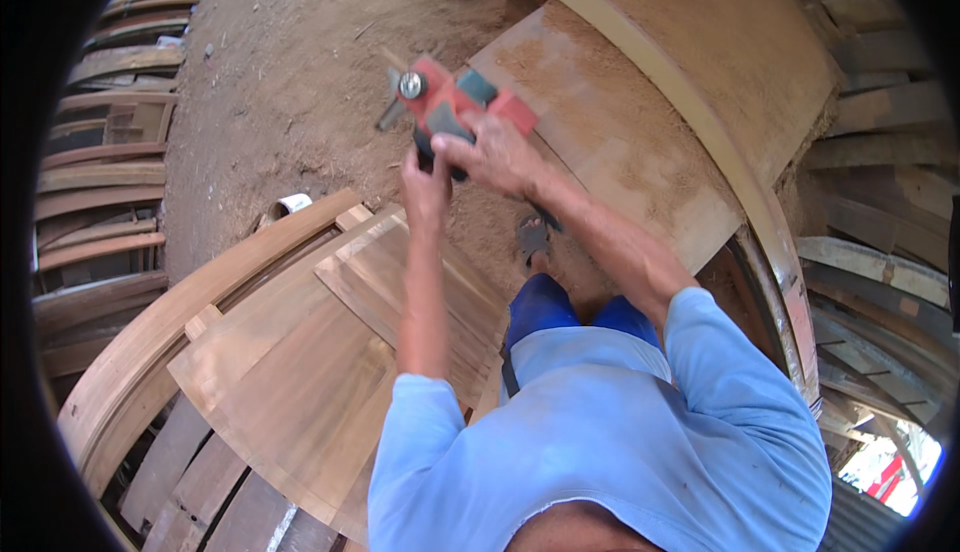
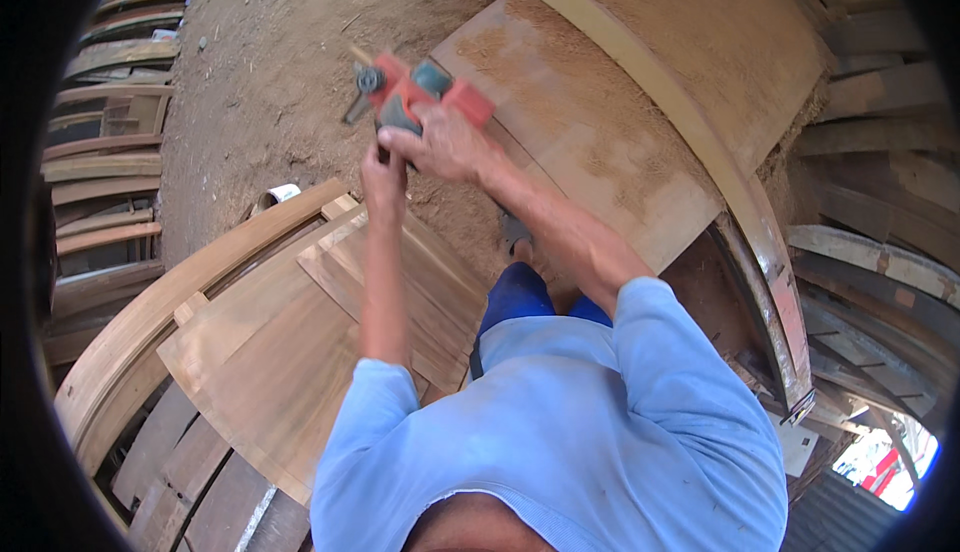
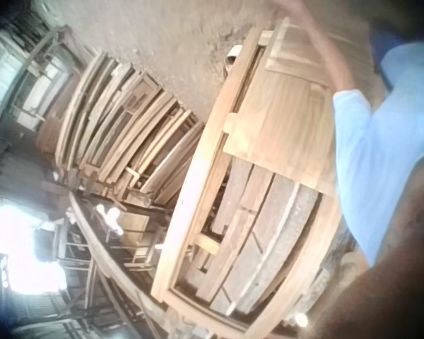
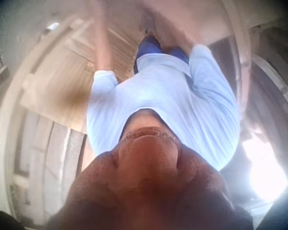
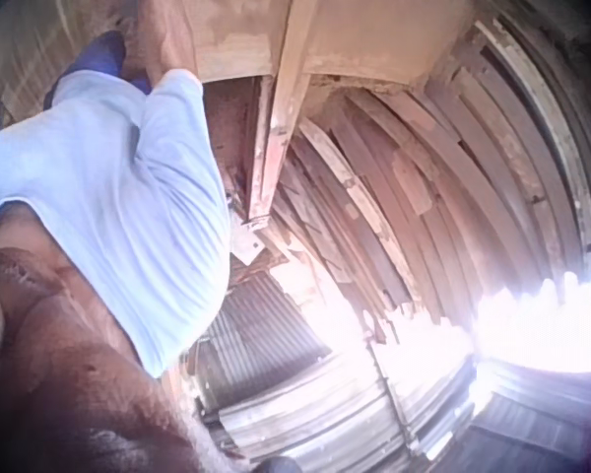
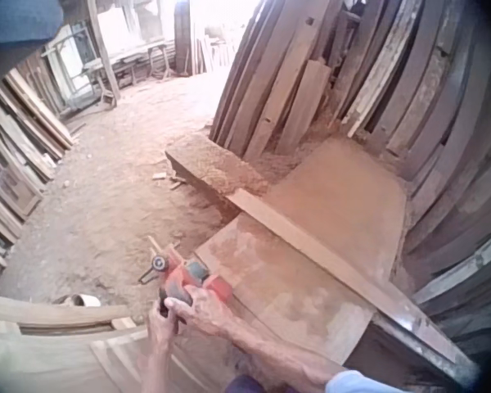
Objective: The person uses a belt sander to smooth the surface and edges of a large wooden board. The person also lifts and moves the board across a wooden support beam.
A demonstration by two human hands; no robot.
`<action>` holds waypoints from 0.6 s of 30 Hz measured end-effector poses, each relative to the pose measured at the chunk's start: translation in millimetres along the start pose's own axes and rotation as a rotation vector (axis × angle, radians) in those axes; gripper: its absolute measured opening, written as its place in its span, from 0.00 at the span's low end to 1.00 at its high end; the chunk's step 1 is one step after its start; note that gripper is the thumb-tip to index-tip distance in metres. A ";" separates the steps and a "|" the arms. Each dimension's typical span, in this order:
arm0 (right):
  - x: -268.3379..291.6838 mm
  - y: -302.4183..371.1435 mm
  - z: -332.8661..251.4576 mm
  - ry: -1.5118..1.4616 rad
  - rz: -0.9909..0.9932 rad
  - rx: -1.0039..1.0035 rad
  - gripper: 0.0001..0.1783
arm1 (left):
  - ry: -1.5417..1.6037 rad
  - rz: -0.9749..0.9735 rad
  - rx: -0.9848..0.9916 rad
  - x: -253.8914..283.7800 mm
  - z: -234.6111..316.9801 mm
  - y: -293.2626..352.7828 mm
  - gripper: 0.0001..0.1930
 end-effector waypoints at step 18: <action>39.6 410.1 71.8 -0.003 0.011 -0.444 0.35 | -0.867 -0.373 -0.324 -72.6 -33.8 300.8 0.33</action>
Point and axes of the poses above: each hand's wrist, its own y-axis away from the middle knuckle, its own x-axis out of the back of the hand, z = x × y, the point moved 3 cm from there along -y, towards the middle knuckle, and after that the axes turned 11 degrees about -y, right-handed, at the moved point
